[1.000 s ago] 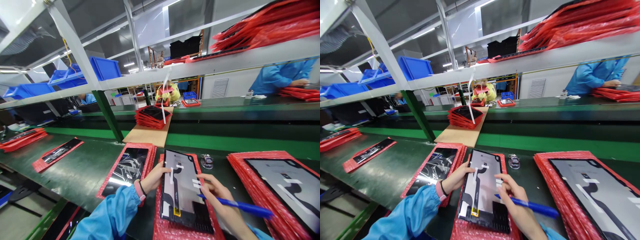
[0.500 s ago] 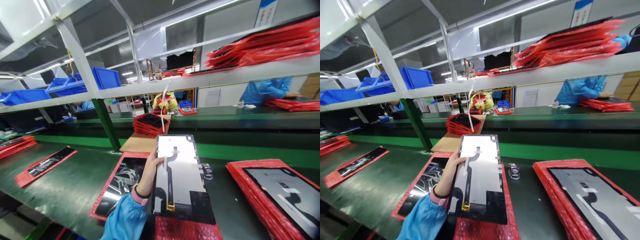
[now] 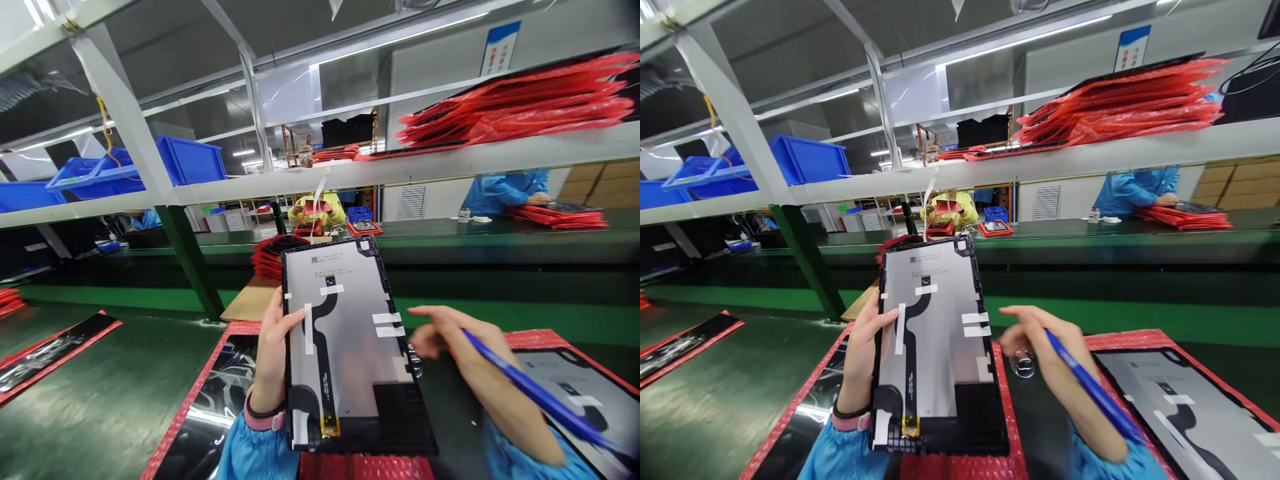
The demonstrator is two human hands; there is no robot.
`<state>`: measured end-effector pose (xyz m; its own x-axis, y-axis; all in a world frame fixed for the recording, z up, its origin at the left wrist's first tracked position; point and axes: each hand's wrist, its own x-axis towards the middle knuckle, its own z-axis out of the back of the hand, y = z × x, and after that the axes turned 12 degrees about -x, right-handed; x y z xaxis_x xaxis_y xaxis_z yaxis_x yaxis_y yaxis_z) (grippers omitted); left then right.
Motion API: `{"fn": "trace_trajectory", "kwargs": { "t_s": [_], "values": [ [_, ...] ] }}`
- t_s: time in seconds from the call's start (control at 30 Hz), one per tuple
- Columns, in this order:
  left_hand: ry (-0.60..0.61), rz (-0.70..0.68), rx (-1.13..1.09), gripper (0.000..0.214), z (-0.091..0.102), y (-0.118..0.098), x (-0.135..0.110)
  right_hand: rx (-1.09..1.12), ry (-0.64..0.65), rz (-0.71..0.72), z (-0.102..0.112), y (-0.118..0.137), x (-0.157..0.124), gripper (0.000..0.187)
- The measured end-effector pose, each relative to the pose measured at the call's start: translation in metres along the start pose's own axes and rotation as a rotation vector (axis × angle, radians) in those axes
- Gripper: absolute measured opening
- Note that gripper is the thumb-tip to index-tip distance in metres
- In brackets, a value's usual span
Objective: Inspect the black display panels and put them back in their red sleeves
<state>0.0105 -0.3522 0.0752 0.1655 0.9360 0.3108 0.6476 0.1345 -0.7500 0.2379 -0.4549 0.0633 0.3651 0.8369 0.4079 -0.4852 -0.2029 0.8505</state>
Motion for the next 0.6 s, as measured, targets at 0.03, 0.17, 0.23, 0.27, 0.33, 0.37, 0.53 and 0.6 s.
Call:
{"fn": "trace_trajectory", "kwargs": {
  "t_s": [0.03,0.17,0.23,0.27,0.33,0.37,0.53,0.6],
  "values": [
    [-0.002,0.000,0.001,0.053,0.000,0.000,0.001,0.065,0.080,-0.046,-0.009,0.001,0.006,0.045],
    [0.002,0.003,0.005,0.052,0.001,0.003,0.003,0.313,0.179,-0.240,-0.032,-0.006,0.014,0.046],
    [0.004,-0.008,0.009,0.048,0.001,0.005,0.004,0.314,0.101,-0.249,-0.035,-0.011,0.012,0.040],
    [0.001,-0.017,0.016,0.047,0.001,0.007,0.003,0.279,0.081,-0.220,-0.036,-0.012,0.011,0.034],
    [-0.010,-0.036,0.042,0.044,0.001,0.010,0.002,0.152,0.086,-0.129,-0.037,-0.012,0.011,0.021],
    [-0.012,-0.047,0.056,0.044,0.001,0.012,0.002,0.085,0.102,-0.088,-0.037,-0.011,0.012,0.020],
    [0.017,-0.054,0.036,0.045,0.002,0.020,0.001,-0.025,0.110,-0.052,-0.039,-0.008,0.016,0.027],
    [0.018,-0.052,0.021,0.045,0.002,0.020,0.003,0.039,0.127,-0.074,-0.037,-0.008,0.017,0.027]
  ]
}}
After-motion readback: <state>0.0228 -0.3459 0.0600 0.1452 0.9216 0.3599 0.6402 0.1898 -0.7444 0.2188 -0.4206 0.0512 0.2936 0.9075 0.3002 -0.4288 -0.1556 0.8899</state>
